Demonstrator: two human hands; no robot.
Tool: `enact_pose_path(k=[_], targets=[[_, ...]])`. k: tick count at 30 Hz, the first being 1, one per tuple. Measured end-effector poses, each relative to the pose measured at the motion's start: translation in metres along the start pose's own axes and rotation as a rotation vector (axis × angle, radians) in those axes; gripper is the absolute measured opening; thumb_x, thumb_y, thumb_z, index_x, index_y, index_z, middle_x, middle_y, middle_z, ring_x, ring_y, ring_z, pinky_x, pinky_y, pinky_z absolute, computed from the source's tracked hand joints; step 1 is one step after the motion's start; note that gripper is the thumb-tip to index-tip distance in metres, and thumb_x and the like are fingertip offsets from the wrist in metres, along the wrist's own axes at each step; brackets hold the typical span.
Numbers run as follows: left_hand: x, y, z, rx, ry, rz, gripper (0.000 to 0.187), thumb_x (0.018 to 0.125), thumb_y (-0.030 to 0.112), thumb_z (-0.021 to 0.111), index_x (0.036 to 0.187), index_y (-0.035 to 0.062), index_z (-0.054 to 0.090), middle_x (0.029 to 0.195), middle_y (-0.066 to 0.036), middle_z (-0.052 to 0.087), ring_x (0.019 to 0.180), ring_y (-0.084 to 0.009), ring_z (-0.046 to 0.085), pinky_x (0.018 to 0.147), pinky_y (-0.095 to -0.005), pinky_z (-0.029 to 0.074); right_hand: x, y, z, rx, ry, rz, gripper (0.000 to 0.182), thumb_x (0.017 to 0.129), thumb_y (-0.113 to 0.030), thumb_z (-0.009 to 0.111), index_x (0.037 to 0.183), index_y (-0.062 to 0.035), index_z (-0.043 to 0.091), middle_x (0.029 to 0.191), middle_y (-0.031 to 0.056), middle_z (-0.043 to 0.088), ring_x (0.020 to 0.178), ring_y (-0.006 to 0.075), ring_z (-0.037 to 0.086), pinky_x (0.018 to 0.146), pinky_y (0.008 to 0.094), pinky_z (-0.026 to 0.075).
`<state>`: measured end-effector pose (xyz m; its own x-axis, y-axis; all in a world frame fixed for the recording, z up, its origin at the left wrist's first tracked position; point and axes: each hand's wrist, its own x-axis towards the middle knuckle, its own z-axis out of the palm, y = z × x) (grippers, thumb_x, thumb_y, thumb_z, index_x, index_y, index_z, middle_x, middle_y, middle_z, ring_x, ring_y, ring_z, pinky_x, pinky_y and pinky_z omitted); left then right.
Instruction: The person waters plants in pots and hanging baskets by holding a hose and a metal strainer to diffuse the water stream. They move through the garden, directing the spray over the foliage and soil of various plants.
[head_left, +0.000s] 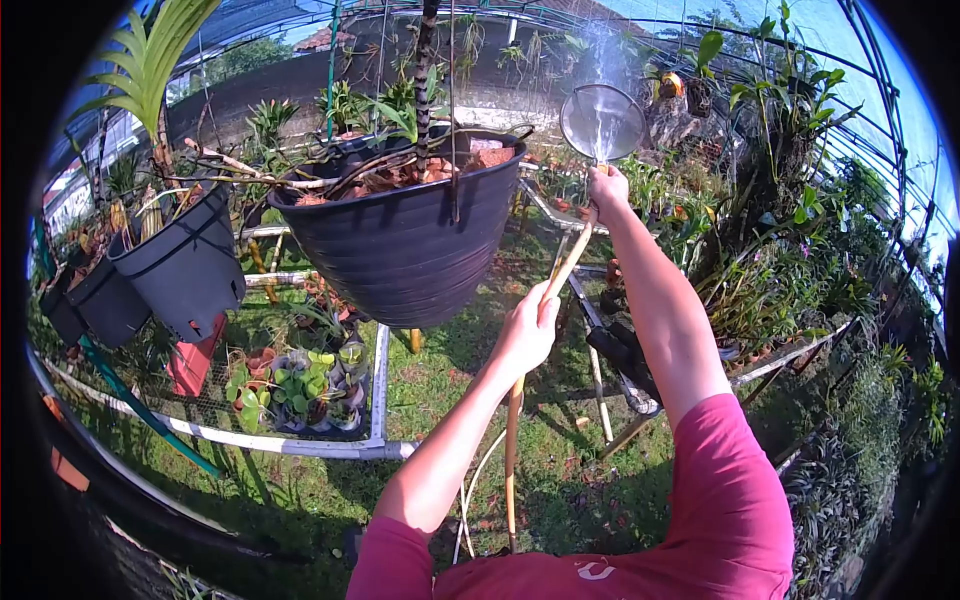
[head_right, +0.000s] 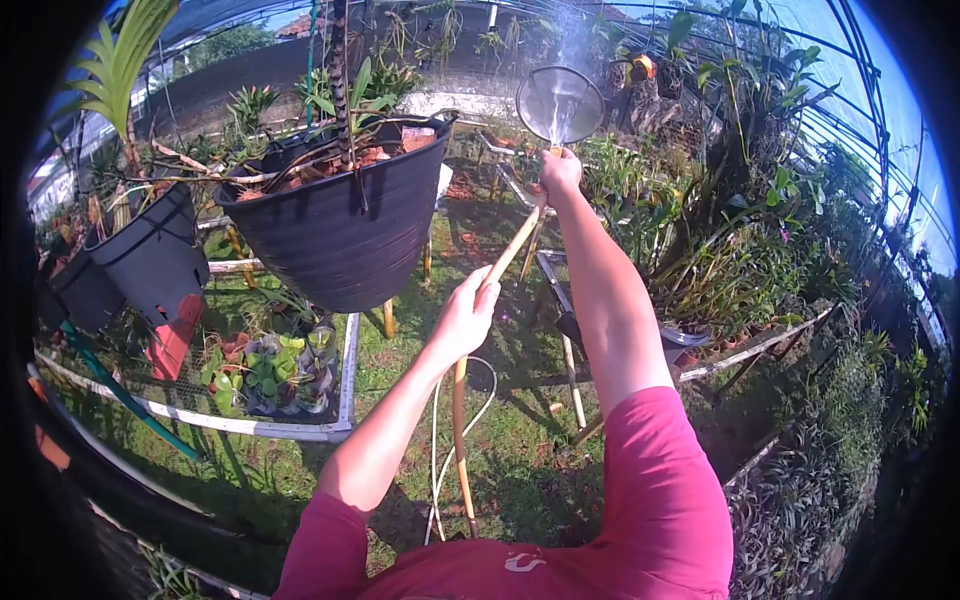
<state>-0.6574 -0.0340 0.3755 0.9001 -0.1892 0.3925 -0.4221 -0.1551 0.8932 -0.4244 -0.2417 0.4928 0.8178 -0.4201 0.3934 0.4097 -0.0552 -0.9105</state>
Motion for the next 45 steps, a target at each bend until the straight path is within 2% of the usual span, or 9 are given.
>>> enact_pose_path(k=[4, 17, 20, 23, 26, 29, 37, 40, 45], targets=[[0.0, 0.003, 0.0, 0.005, -0.011, 0.005, 0.037, 0.1, 0.023, 0.05, 0.132, 0.0035, 0.05, 0.075, -0.004, 0.054, 0.065, -0.0118, 0.051, 0.061, -0.0299, 0.044, 0.002, -0.001, -0.001, -0.122, 0.056, 0.049, 0.02, 0.089, -0.014, 0.065, 0.107, -0.0112, 0.058, 0.069, 0.0001, 0.05, 0.051, 0.0129, 0.045, 0.038, 0.0339, 0.047], [0.0, 0.007, 0.004, 0.024, -0.023, 0.013, 0.039, 0.1, 0.022, 0.051, 0.135, 0.005, 0.049, 0.073, -0.003, 0.053, 0.064, -0.0113, 0.05, 0.06, -0.0295, 0.044, 0.003, 0.0, -0.01, -0.092, 0.054, 0.034, 0.019, 0.089, -0.014, 0.065, 0.106, -0.0089, 0.061, 0.071, -0.0008, 0.053, 0.054, 0.0118, 0.047, 0.039, 0.0331, 0.047], [0.002, 0.001, 0.006, 0.044, -0.012, 0.027, 0.038, 0.1, 0.026, 0.049, 0.133, 0.0074, 0.049, 0.081, -0.018, 0.062, 0.07, -0.0226, 0.062, 0.065, -0.0361, 0.048, 0.002, -0.001, -0.011, -0.094, 0.06, 0.048, 0.019, 0.089, -0.014, 0.065, 0.107, -0.0083, 0.06, 0.073, -0.0001, 0.054, 0.057, 0.0125, 0.048, 0.04, 0.0338, 0.048], [-0.002, 0.008, 0.002, 0.05, -0.023, 0.001, 0.038, 0.1, 0.026, 0.049, 0.133, 0.0068, 0.05, 0.082, -0.019, 0.063, 0.071, -0.0248, 0.063, 0.066, -0.0368, 0.048, -0.008, -0.008, -0.009, -0.091, 0.06, 0.072, 0.02, 0.089, -0.013, 0.065, 0.107, -0.0073, 0.059, 0.076, 0.0013, 0.053, 0.058, 0.0136, 0.049, 0.041, 0.0353, 0.05], [-0.003, 0.011, 0.0, 0.043, -0.039, -0.027, 0.04, 0.1, 0.023, 0.051, 0.136, 0.0058, 0.049, 0.073, -0.005, 0.055, 0.064, -0.0121, 0.052, 0.06, -0.0298, 0.044, -0.018, -0.013, -0.009, -0.072, 0.066, 0.084, 0.021, 0.091, -0.014, 0.064, 0.109, -0.0039, 0.062, 0.076, -0.0001, 0.059, 0.059, 0.0089, 0.049, 0.054, 0.0279, 0.043], [0.001, -0.003, 0.005, 0.032, 0.0, 0.045, 0.04, 0.1, 0.024, 0.051, 0.136, 0.006, 0.05, 0.073, -0.006, 0.056, 0.065, -0.0129, 0.053, 0.061, -0.0307, 0.045, -0.008, -0.003, -0.013, -0.074, 0.051, 0.052, 0.019, 0.089, -0.011, 0.063, 0.107, -0.0042, 0.061, 0.073, -0.0002, 0.056, 0.056, 0.0083, 0.048, 0.049, 0.0257, 0.041], [0.0, -0.004, 0.004, 0.01, -0.025, 0.044, 0.04, 0.1, 0.025, 0.049, 0.135, 0.0059, 0.05, 0.073, -0.006, 0.057, 0.065, -0.0133, 0.054, 0.061, -0.031, 0.045, 0.002, 0.008, -0.019, -0.188, 0.062, 0.009, 0.02, 0.091, -0.012, 0.062, 0.11, -0.0043, 0.06, 0.071, -0.0009, 0.054, 0.052, 0.008, 0.045, 0.046, 0.0262, 0.039], [-0.001, -0.004, 0.002, 0.008, -0.027, 0.048, 0.039, 0.1, 0.024, 0.049, 0.135, 0.0057, 0.05, 0.072, -0.005, 0.055, 0.063, -0.0123, 0.052, 0.06, -0.0307, 0.044, 0.002, 0.011, -0.02, -0.171, 0.038, 0.012, 0.021, 0.09, -0.013, 0.064, 0.108, -0.0036, 0.06, 0.075, 0.0019, 0.059, 0.061, 0.0113, 0.052, 0.055, 0.0301, 0.044], [-0.003, 0.001, -0.002, 0.007, -0.056, 0.035, 0.038, 0.1, 0.021, 0.05, 0.134, 0.0053, 0.05, 0.07, -0.003, 0.051, 0.062, -0.0111, 0.048, 0.058, -0.0299, 0.042, -0.011, 0.001, -0.014, -0.14, 0.068, 0.018, 0.022, 0.091, -0.01, 0.062, 0.111, -0.0028, 0.057, 0.078, 0.0053, 0.056, 0.06, 0.0143, 0.052, 0.043, 0.0361, 0.053]])
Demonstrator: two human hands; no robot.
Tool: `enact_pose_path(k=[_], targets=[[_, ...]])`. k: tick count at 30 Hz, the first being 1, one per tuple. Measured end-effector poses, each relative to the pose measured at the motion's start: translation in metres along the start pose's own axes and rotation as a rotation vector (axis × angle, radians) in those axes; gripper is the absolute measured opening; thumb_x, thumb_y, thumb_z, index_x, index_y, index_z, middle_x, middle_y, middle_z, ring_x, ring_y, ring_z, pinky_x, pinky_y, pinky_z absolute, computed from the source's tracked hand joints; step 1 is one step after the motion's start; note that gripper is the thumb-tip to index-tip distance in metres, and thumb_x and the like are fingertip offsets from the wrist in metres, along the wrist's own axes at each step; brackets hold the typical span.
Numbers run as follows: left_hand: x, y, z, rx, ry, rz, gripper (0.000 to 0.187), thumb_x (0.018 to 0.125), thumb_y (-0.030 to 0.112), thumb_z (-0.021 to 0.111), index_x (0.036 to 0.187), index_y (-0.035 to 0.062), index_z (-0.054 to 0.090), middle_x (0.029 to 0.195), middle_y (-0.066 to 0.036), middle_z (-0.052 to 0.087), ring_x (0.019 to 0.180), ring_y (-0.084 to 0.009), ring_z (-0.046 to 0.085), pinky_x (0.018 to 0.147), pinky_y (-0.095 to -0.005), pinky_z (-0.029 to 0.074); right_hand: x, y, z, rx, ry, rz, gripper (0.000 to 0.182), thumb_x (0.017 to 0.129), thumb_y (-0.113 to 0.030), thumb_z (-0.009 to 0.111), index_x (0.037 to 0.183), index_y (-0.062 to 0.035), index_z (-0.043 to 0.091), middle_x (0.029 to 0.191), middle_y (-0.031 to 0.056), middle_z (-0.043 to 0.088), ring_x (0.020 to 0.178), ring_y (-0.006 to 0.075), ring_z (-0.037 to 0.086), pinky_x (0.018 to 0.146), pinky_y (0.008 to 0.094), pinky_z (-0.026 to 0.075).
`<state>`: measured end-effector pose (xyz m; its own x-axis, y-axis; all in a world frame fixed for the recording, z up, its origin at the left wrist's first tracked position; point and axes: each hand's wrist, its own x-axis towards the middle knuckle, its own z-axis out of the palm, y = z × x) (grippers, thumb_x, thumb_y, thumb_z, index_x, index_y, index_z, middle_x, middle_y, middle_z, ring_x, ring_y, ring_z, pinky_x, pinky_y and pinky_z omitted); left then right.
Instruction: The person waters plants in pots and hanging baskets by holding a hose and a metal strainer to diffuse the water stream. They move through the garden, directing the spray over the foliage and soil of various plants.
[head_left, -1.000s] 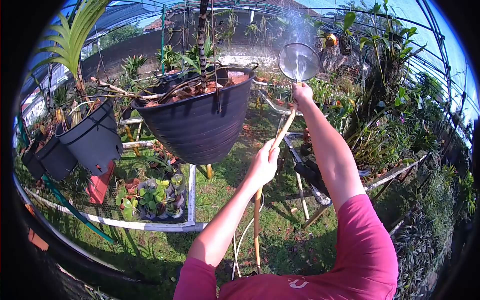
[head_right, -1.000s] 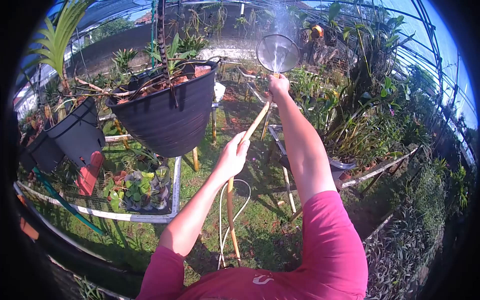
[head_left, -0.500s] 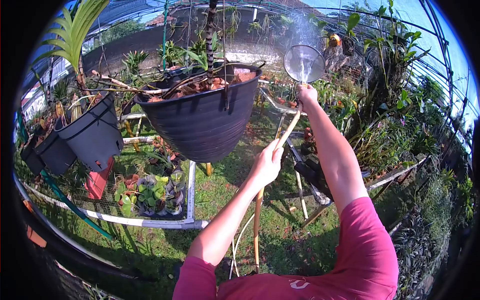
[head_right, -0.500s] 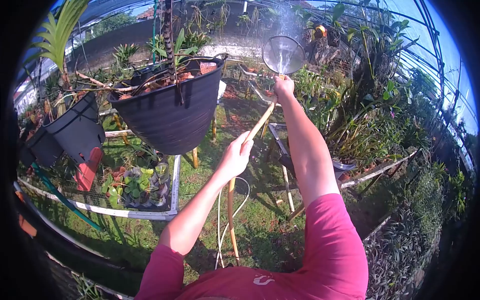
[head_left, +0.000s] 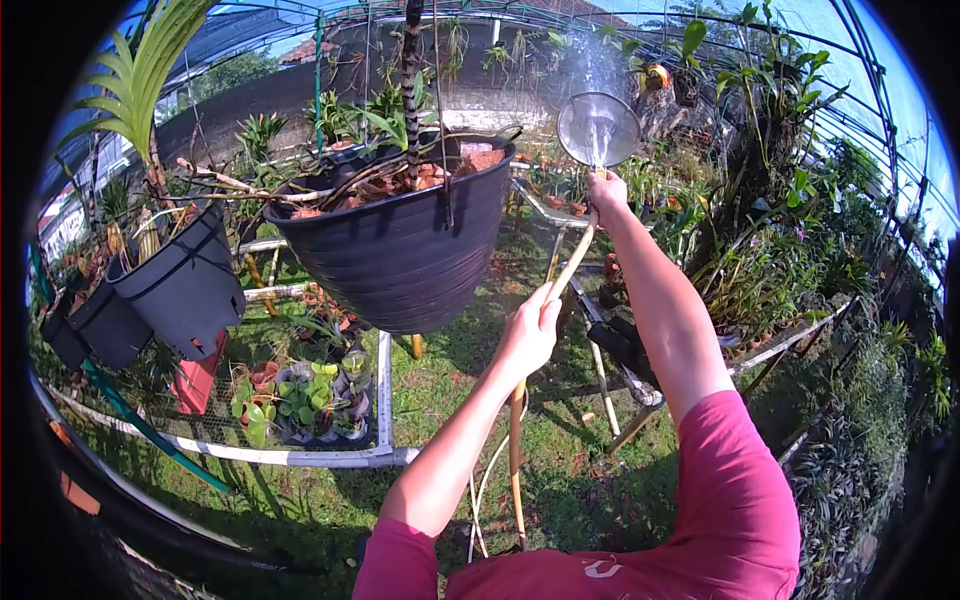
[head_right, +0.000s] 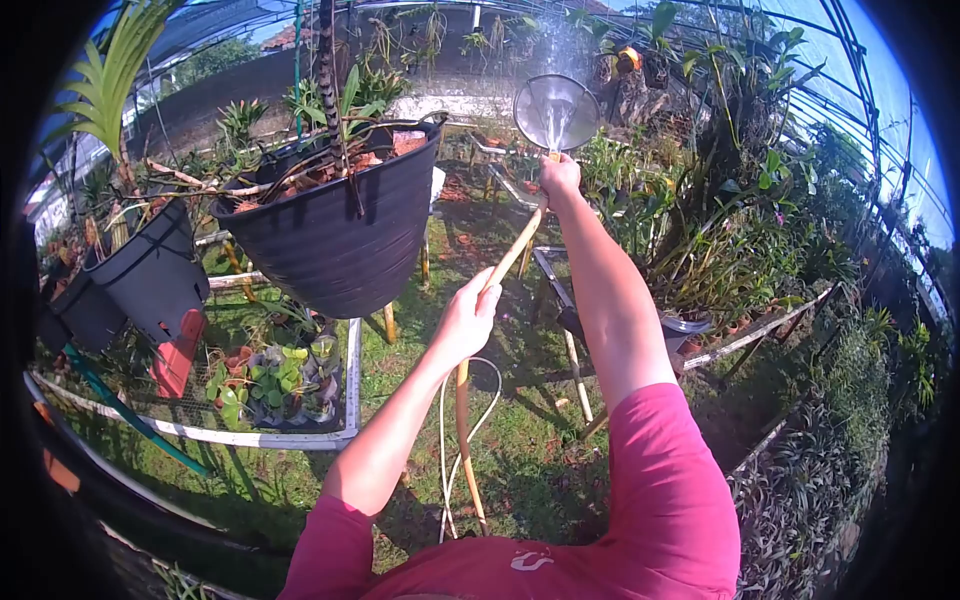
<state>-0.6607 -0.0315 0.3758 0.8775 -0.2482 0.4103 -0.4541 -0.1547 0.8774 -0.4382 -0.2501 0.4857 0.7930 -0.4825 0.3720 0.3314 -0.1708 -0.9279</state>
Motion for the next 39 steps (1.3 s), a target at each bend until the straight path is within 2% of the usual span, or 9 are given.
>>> enact_pose_path(k=[7, 13, 16, 19, 23, 26, 29, 38, 39], targets=[[0.003, -0.011, 0.005, 0.015, 0.039, 0.053, 0.038, 0.1, 0.02, 0.05, 0.135, 0.0049, 0.05, 0.07, -0.001, 0.051, 0.061, -0.0101, 0.048, 0.057, -0.0286, 0.042, -0.014, -0.01, -0.003, 0.029, -0.004, 0.056, 0.023, 0.088, -0.016, 0.063, 0.108, -0.0049, 0.061, 0.073, 0.0006, 0.058, 0.058, 0.0109, 0.049, 0.052, 0.0303, 0.043], [0.002, -0.013, 0.008, -0.001, 0.032, 0.074, 0.038, 0.1, 0.019, 0.05, 0.135, 0.0046, 0.05, 0.071, 0.0, 0.051, 0.062, -0.0092, 0.048, 0.057, -0.0275, 0.043, -0.013, -0.008, -0.007, -0.047, 0.026, 0.055, 0.023, 0.088, -0.015, 0.063, 0.108, -0.0037, 0.063, 0.081, 0.0021, 0.062, 0.065, 0.0107, 0.052, 0.06, 0.0304, 0.046], [-0.001, -0.005, 0.008, 0.037, -0.01, -0.002, 0.038, 0.1, 0.023, 0.048, 0.134, 0.0057, 0.05, 0.083, -0.018, 0.062, 0.074, -0.0253, 0.062, 0.07, -0.0366, 0.048, -0.016, -0.008, -0.011, 0.013, 0.048, 0.034, 0.026, 0.087, -0.014, 0.064, 0.111, -0.0029, 0.063, 0.082, 0.0019, 0.063, 0.067, 0.0112, 0.055, 0.062, 0.0296, 0.046], [-0.002, -0.004, 0.012, 0.04, 0.017, 0.076, 0.038, 0.1, 0.023, 0.048, 0.134, 0.005, 0.05, 0.086, -0.019, 0.064, 0.076, -0.026, 0.064, 0.071, -0.0371, 0.049, -0.013, -0.008, -0.019, 0.009, 0.033, 0.069, 0.024, 0.088, -0.014, 0.065, 0.109, -0.0024, 0.063, 0.083, 0.0027, 0.064, 0.069, 0.0105, 0.055, 0.063, 0.0296, 0.046], [-0.004, -0.002, 0.017, 0.045, -0.017, 0.058, 0.039, 0.101, 0.024, 0.048, 0.133, 0.0021, 0.05, 0.09, -0.022, 0.065, 0.077, -0.0283, 0.066, 0.071, -0.0379, 0.05, -0.011, -0.005, -0.034, 0.042, 0.121, 0.008, 0.023, 0.086, -0.011, 0.064, 0.108, -0.0062, 0.061, 0.075, 0.0034, 0.058, 0.054, 0.0141, 0.053, 0.041, 0.0306, 0.048], [-0.005, 0.001, 0.023, 0.035, -0.041, 0.009, 0.039, 0.101, 0.024, 0.048, 0.132, 0.0019, 0.05, 0.087, -0.023, 0.065, 0.076, -0.0286, 0.066, 0.07, -0.0378, 0.05, -0.015, -0.008, -0.05, 0.007, 0.199, 0.032, 0.023, 0.084, -0.011, 0.066, 0.107, -0.0046, 0.063, 0.073, 0.0031, 0.061, 0.06, 0.0133, 0.056, 0.045, 0.0308, 0.046], [-0.007, 0.001, 0.031, 0.021, -0.016, 0.082, 0.037, 0.1, 0.021, 0.049, 0.134, 0.0055, 0.051, 0.071, -0.002, 0.053, 0.062, -0.0112, 0.051, 0.058, -0.0301, 0.044, -0.004, 0.003, -0.062, -0.067, 0.262, -0.043, 0.024, 0.084, -0.011, 0.067, 0.106, -0.0034, 0.064, 0.076, 0.0035, 0.063, 0.063, 0.0118, 0.057, 0.054, 0.0306, 0.047], [-0.015, 0.01, 0.027, 0.028, -0.036, 0.046, 0.038, 0.1, 0.023, 0.048, 0.135, 0.0059, 0.05, 0.071, -0.004, 0.055, 0.062, -0.0131, 0.052, 0.058, -0.0318, 0.044, -0.014, -0.011, -0.058, -0.094, 0.123, -0.023, 0.023, 0.084, -0.011, 0.066, 0.106, -0.0039, 0.064, 0.077, 0.0022, 0.062, 0.062, 0.0108, 0.054, 0.057, 0.0306, 0.046], [-0.016, 0.012, 0.026, 0.037, -0.044, 0.046, 0.038, 0.1, 0.024, 0.048, 0.134, 0.0052, 0.05, 0.074, -0.011, 0.058, 0.066, -0.0193, 0.058, 0.061, -0.0344, 0.046, -0.012, -0.008, -0.056, -0.079, 0.125, -0.019, 0.023, 0.083, -0.011, 0.066, 0.105, -0.004, 0.064, 0.077, 0.0021, 0.062, 0.062, 0.0109, 0.054, 0.057, 0.0305, 0.046]])
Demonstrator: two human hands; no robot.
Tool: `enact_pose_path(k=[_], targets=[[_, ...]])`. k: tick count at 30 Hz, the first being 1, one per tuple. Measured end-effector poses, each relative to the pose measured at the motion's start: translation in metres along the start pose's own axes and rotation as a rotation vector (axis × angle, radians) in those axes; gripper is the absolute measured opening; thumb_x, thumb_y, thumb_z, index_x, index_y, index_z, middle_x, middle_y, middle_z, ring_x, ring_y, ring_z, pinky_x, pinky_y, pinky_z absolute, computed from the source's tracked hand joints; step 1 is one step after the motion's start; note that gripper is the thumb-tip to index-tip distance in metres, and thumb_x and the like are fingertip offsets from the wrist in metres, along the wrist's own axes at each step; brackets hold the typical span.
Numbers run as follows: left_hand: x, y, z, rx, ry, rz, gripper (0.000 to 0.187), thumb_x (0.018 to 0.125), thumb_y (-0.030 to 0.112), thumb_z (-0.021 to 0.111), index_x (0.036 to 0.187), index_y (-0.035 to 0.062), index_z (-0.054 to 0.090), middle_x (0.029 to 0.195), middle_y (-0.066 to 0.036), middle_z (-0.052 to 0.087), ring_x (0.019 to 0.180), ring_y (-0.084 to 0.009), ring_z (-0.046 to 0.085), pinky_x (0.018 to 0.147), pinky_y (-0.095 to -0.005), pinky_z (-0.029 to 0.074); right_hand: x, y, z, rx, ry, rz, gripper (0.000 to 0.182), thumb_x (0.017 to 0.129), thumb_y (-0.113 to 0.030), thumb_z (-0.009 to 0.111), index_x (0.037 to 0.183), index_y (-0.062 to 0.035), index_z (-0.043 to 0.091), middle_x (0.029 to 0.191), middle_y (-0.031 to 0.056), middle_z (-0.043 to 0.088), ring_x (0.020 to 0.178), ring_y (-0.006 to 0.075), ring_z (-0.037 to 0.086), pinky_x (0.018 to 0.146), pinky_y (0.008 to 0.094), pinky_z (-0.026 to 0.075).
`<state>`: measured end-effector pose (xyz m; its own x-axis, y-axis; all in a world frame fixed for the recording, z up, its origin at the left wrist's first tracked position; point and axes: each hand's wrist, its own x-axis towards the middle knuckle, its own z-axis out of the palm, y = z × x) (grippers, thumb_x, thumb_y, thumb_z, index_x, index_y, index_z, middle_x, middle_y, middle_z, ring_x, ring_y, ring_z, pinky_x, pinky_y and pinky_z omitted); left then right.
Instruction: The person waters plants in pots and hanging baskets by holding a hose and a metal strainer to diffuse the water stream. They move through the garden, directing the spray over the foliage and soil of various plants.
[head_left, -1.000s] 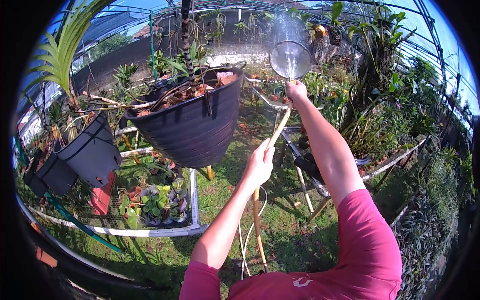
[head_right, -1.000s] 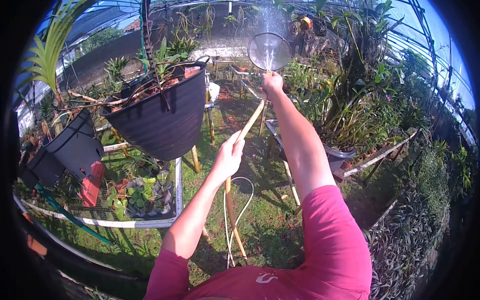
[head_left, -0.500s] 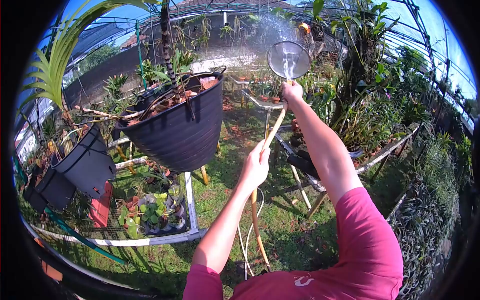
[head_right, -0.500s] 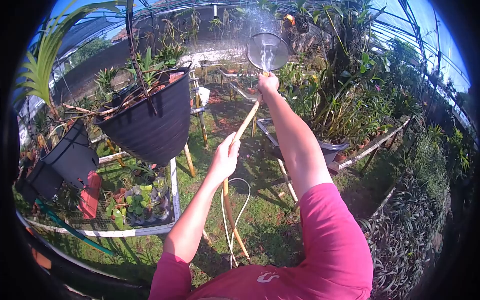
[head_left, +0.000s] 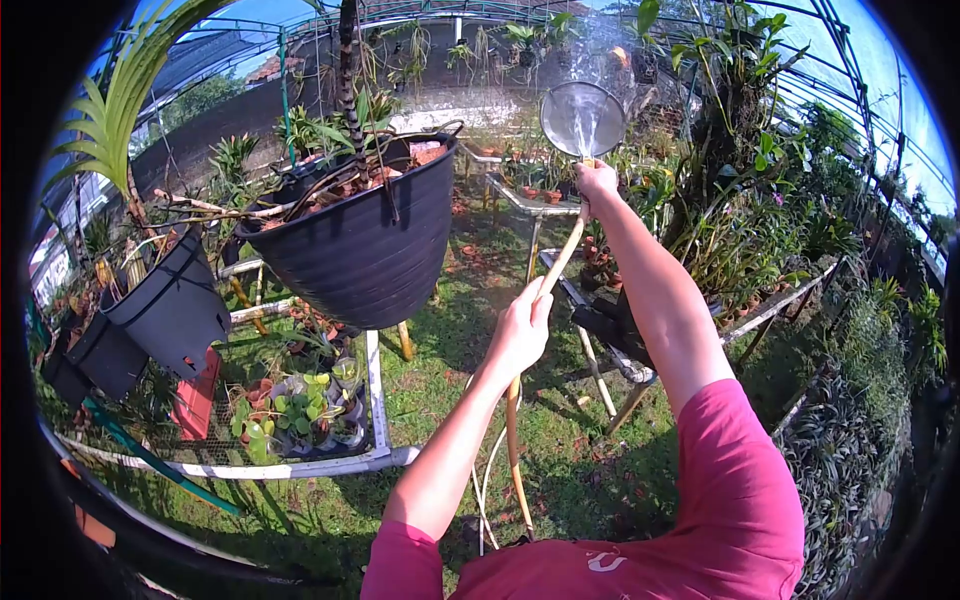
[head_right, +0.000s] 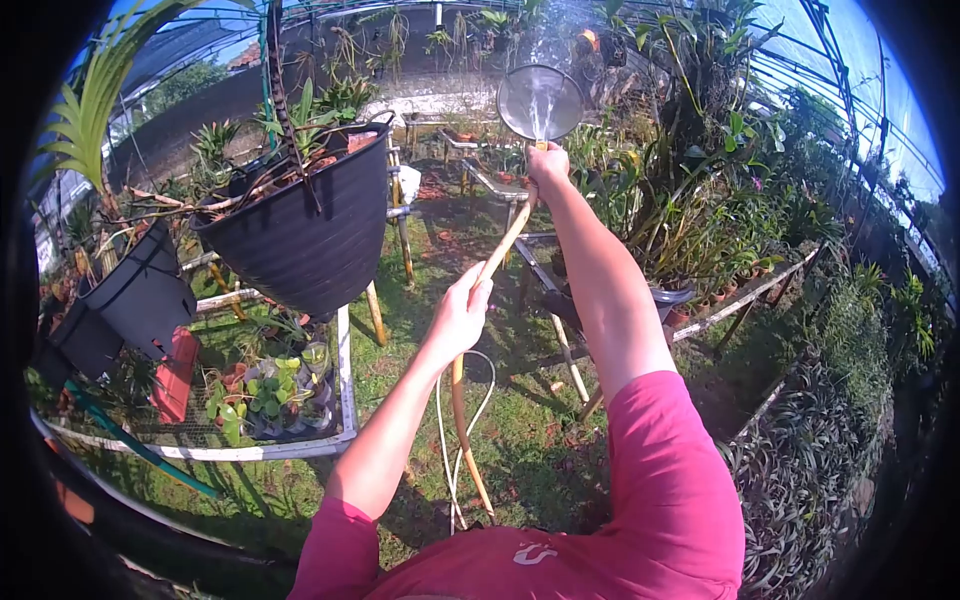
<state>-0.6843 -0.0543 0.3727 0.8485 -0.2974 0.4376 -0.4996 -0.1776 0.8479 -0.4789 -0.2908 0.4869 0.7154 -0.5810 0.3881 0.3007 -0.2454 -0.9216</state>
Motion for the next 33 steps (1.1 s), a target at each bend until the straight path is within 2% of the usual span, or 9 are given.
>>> enact_pose_path(k=[2, 3, 5, 11, 15, 19, 22, 28, 33], targets=[[-0.001, 0.003, -0.002, 0.017, -0.012, 0.001, 0.039, 0.101, 0.026, 0.046, 0.132, 0.0038, 0.05, 0.082, -0.024, 0.065, 0.075, -0.0319, 0.068, 0.065, -0.0398, 0.048, 0.011, 0.016, 0.005, 0.029, 0.001, 0.007, 0.023, 0.083, -0.01, 0.066, 0.105, -0.0041, 0.064, 0.077, 0.002, 0.063, 0.062, 0.0111, 0.054, 0.058, 0.0304, 0.046], [0.001, 0.001, -0.003, 0.007, -0.006, -0.015, 0.039, 0.101, 0.026, 0.047, 0.133, 0.0046, 0.05, 0.079, -0.018, 0.062, 0.071, -0.0258, 0.063, 0.063, -0.0373, 0.047, 0.01, 0.017, 0.005, 0.112, 0.002, 0.013, 0.023, 0.082, -0.011, 0.067, 0.104, -0.0042, 0.065, 0.077, 0.0025, 0.063, 0.063, 0.0117, 0.055, 0.059, 0.0301, 0.047], [0.004, -0.004, -0.002, -0.013, 0.001, -0.044, 0.039, 0.1, 0.024, 0.049, 0.136, 0.0061, 0.049, 0.072, -0.006, 0.056, 0.062, -0.0136, 0.053, 0.059, -0.0324, 0.045, 0.011, 0.015, 0.005, 0.005, 0.094, -0.009, 0.022, 0.082, -0.012, 0.068, 0.103, -0.0044, 0.065, 0.077, 0.0029, 0.064, 0.063, 0.012, 0.056, 0.058, 0.0304, 0.047], [0.007, -0.013, 0.009, -0.009, -0.013, 0.013, 0.041, 0.101, 0.025, 0.049, 0.137, 0.0059, 0.048, 0.072, -0.005, 0.055, 0.062, -0.0136, 0.052, 0.059, -0.0319, 0.044, 0.024, 0.028, -0.009, -0.101, 0.061, 0.011, 0.024, 0.082, -0.013, 0.069, 0.105, -0.0064, 0.067, 0.079, 0.0031, 0.067, 0.065, 0.0123, 0.059, 0.058, 0.0316, 0.049], [0.007, -0.009, 0.008, 0.001, -0.025, 0.009, 0.041, 0.101, 0.025, 0.049, 0.136, 0.0047, 0.049, 0.071, -0.005, 0.054, 0.062, -0.0131, 0.052, 0.059, -0.0317, 0.044, 0.014, 0.024, -0.021, -0.08, 0.053, 0.113, 0.028, 0.089, -0.019, 0.066, 0.113, -0.0056, 0.06, 0.074, 0.0014, 0.059, 0.053, 0.01, 0.049, 0.045, 0.0295, 0.041], [0.009, -0.011, 0.01, -0.008, -0.041, 0.05, 0.04, 0.1, 0.024, 0.049, 0.136, 0.0039, 0.049, 0.07, -0.005, 0.053, 0.062, -0.013, 0.051, 0.059, -0.0316, 0.044, 0.014, 0.031, -0.027, -0.022, 0.014, 0.13, 0.026, 0.09, -0.017, 0.064, 0.113, -0.0052, 0.06, 0.074, 0.001, 0.059, 0.052, 0.0102, 0.049, 0.045, 0.0291, 0.041], [0.009, -0.014, 0.013, -0.022, -0.046, 0.055, 0.04, 0.101, 0.023, 0.048, 0.135, 0.0039, 0.049, 0.07, -0.006, 0.053, 0.062, -0.0131, 0.05, 0.059, -0.0314, 0.043, 0.007, 0.025, -0.03, -0.067, 0.062, 0.13, 0.024, 0.085, -0.012, 0.068, 0.108, -0.005, 0.064, 0.078, 0.0028, 0.063, 0.061, 0.012, 0.056, 0.054, 0.0315, 0.047], [0.007, -0.011, 0.011, -0.019, -0.063, 0.025, 0.039, 0.101, 0.024, 0.048, 0.135, 0.0041, 0.05, 0.069, -0.006, 0.052, 0.061, -0.0133, 0.05, 0.058, -0.0315, 0.043, 0.011, 0.034, -0.033, -0.025, 0.106, 0.082, 0.025, 0.084, -0.012, 0.069, 0.109, -0.005, 0.064, 0.079, 0.0022, 0.064, 0.061, 0.0123, 0.056, 0.055, 0.0308, 0.047], [0.007, -0.015, 0.013, -0.022, -0.054, 0.044, 0.039, 0.101, 0.025, 0.049, 0.134, 0.0041, 0.05, 0.069, -0.008, 0.054, 0.06, -0.0147, 0.051, 0.057, -0.0327, 0.043, 0.005, 0.035, -0.037, -0.009, 0.04, 0.058, 0.02, 0.089, -0.014, 0.063, 0.106, -0.0044, 0.06, 0.07, 0.0004, 0.056, 0.052, 0.0089, 0.047, 0.046, 0.0277, 0.04]])
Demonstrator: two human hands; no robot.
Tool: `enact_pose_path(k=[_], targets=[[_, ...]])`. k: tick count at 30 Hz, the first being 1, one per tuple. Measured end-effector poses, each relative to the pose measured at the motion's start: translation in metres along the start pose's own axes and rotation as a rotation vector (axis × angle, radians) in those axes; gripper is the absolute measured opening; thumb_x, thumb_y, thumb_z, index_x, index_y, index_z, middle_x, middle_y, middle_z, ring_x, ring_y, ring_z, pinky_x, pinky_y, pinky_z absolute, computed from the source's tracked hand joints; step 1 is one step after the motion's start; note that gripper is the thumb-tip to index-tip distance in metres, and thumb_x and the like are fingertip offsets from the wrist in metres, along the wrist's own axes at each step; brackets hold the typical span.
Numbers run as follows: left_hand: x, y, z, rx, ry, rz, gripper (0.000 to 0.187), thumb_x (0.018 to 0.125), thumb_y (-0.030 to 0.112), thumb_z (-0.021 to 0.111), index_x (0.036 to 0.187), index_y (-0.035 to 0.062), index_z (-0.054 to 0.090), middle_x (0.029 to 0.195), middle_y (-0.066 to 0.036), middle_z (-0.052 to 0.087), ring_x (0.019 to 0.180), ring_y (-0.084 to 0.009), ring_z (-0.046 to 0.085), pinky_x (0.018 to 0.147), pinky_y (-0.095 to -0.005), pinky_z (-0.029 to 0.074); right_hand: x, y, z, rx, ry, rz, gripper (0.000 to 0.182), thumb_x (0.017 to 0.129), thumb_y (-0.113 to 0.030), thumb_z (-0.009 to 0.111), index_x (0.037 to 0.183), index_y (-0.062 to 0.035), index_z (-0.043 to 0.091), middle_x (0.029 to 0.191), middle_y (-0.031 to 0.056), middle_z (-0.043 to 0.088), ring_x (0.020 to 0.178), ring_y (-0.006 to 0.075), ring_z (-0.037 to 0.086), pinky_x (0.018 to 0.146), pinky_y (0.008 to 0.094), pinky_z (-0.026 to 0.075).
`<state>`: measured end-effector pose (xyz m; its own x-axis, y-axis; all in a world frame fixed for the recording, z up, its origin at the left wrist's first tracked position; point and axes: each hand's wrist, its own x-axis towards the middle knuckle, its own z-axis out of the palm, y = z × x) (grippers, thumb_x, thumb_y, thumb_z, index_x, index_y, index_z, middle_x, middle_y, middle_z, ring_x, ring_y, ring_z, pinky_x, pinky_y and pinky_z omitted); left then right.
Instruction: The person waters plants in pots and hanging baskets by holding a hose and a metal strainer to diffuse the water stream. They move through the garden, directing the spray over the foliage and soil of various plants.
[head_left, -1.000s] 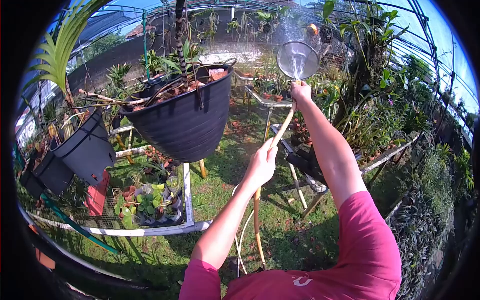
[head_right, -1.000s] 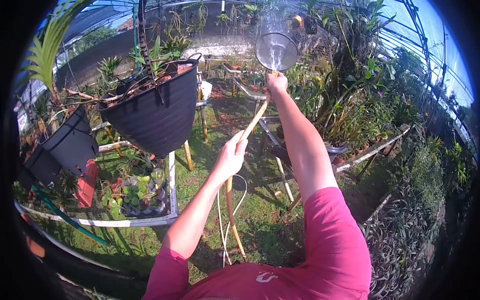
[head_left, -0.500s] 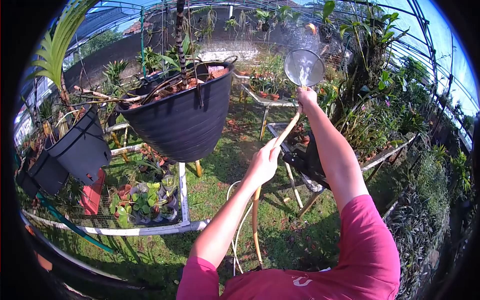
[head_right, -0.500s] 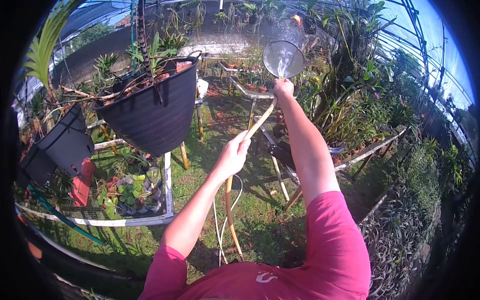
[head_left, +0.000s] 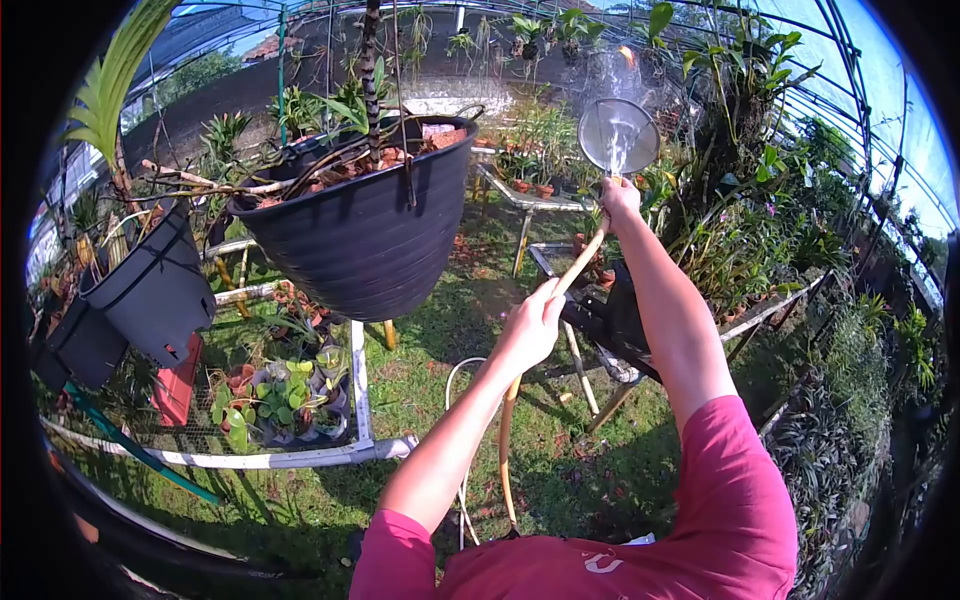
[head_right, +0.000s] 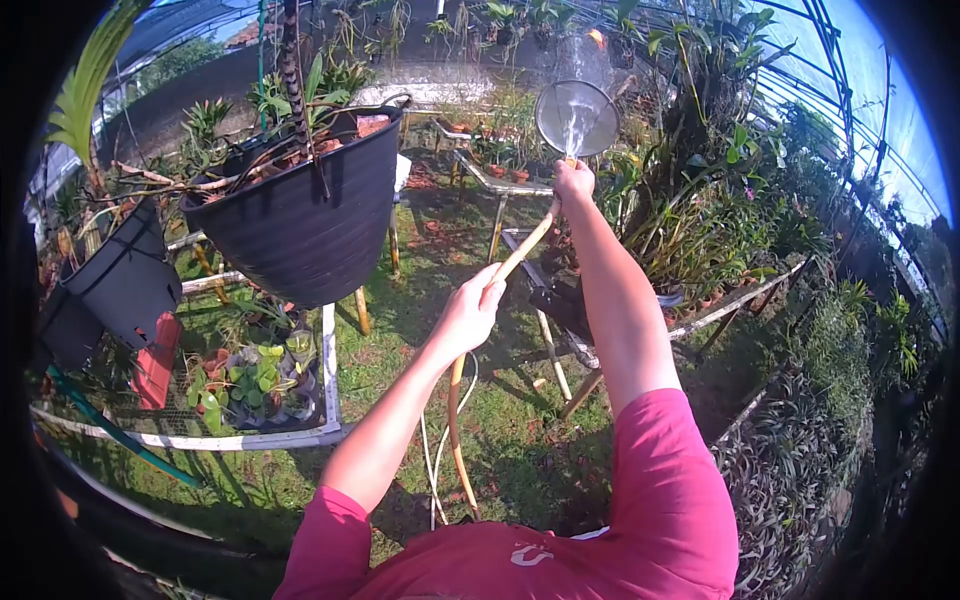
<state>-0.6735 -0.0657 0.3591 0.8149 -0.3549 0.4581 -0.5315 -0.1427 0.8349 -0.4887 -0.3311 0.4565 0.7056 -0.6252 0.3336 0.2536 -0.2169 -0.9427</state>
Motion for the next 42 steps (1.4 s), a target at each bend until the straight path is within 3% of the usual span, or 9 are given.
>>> enact_pose_path(k=[7, 11, 14, 15, 20, 29, 39, 42], targets=[[-0.001, 0.014, -0.006, -0.022, 0.019, -0.042, 0.038, 0.1, 0.024, 0.049, 0.134, 0.0048, 0.05, 0.071, -0.011, 0.056, 0.061, -0.0166, 0.054, 0.058, -0.033, 0.044, 0.008, -0.014, 0.012, 0.126, -0.066, -0.014, 0.022, 0.087, -0.013, 0.063, 0.108, -0.0052, 0.06, 0.07, -0.0003, 0.055, 0.051, 0.0092, 0.05, 0.044, 0.0266, 0.041], [0.0, 0.009, 0.001, -0.026, 0.054, -0.032, 0.037, 0.101, 0.023, 0.049, 0.134, 0.0065, 0.05, 0.07, -0.009, 0.055, 0.06, -0.0158, 0.054, 0.057, -0.0326, 0.044, -0.01, -0.035, 0.02, 0.27, -0.2, 0.007, 0.014, 0.092, -0.019, 0.061, 0.101, -0.0095, 0.055, 0.07, -0.0022, 0.049, 0.052, 0.0067, 0.045, 0.042, 0.0212, 0.038], [-0.002, 0.014, 0.001, -0.08, 0.121, 0.006, 0.035, 0.101, 0.021, 0.047, 0.131, 0.0032, 0.051, 0.084, -0.025, 0.065, 0.077, -0.0375, 0.067, 0.065, -0.0425, 0.049, -0.009, -0.039, 0.022, 0.62, -0.284, 0.202, 0.018, 0.092, -0.022, 0.062, 0.09, -0.0091, 0.049, 0.071, -0.0007, 0.048, 0.053, 0.0072, 0.045, 0.041, 0.02, 0.039], [-0.002, 0.016, -0.001, -0.073, 0.112, -0.007, 0.035, 0.101, 0.021, 0.047, 0.131, 0.0028, 0.05, 0.085, -0.026, 0.065, 0.079, -0.0379, 0.067, 0.066, -0.0424, 0.049, -0.01, -0.041, 0.023, 0.743, -0.312, 0.291, 0.02, 0.092, -0.022, 0.062, 0.088, -0.009, 0.048, 0.071, -0.0002, 0.048, 0.053, 0.0076, 0.045, 0.04, 0.02, 0.039], [-0.004, 0.014, -0.006, -0.052, 0.125, -0.009, 0.036, 0.101, 0.021, 0.047, 0.132, 0.0018, 0.049, 0.09, -0.027, 0.065, 0.088, -0.0403, 0.067, 0.073, -0.0419, 0.051, -0.011, -0.041, 0.031, 0.93, -0.338, 0.33, 0.022, 0.088, -0.024, 0.062, 0.083, -0.009, 0.046, 0.064, -0.0006, 0.044, 0.047, 0.0085, 0.042, 0.039, 0.0194, 0.037], [-0.013, 0.018, -0.017, -0.042, 0.088, -0.06, 0.037, 0.101, 0.022, 0.047, 0.132, 0.0029, 0.049, 0.091, -0.028, 0.065, 0.087, -0.0406, 0.067, 0.073, -0.0429, 0.05, -0.021, -0.043, 0.051, 0.709, -0.326, 0.233, 0.01, 0.091, -0.017, 0.058, 0.089, -0.011, 0.051, 0.07, -0.0019, 0.047, 0.051, 0.007, 0.043, 0.041, 0.0198, 0.038], [-0.014, 0.0, -0.018, -0.067, 0.127, -0.017, 0.038, 0.101, 0.023, 0.047, 0.133, 0.0032, 0.049, 0.083, -0.024, 0.064, 0.073, -0.0326, 0.066, 0.068, -0.0397, 0.049, -0.034, -0.055, 0.064, 0.568, -0.36, 0.126, 0.006, 0.094, -0.014, 0.056, 0.089, -0.0128, 0.053, 0.07, -0.0025, 0.048, 0.053, 0.006, 0.045, 0.041, 0.0192, 0.039], [-0.015, 0.005, -0.025, -0.039, 0.123, -0.042, 0.038, 0.101, 0.023, 0.047, 0.133, 0.0031, 0.049, 0.081, -0.023, 0.063, 0.07, -0.031, 0.064, 0.066, -0.0388, 0.049, -0.035, -0.055, 0.068, 0.558, -0.345, 0.102, 0.003, 0.092, -0.011, 0.055, 0.094, -0.0093, 0.053, 0.073, -0.0001, 0.047, 0.053, 0.0092, 0.046, 0.042, 0.0227, 0.038]])
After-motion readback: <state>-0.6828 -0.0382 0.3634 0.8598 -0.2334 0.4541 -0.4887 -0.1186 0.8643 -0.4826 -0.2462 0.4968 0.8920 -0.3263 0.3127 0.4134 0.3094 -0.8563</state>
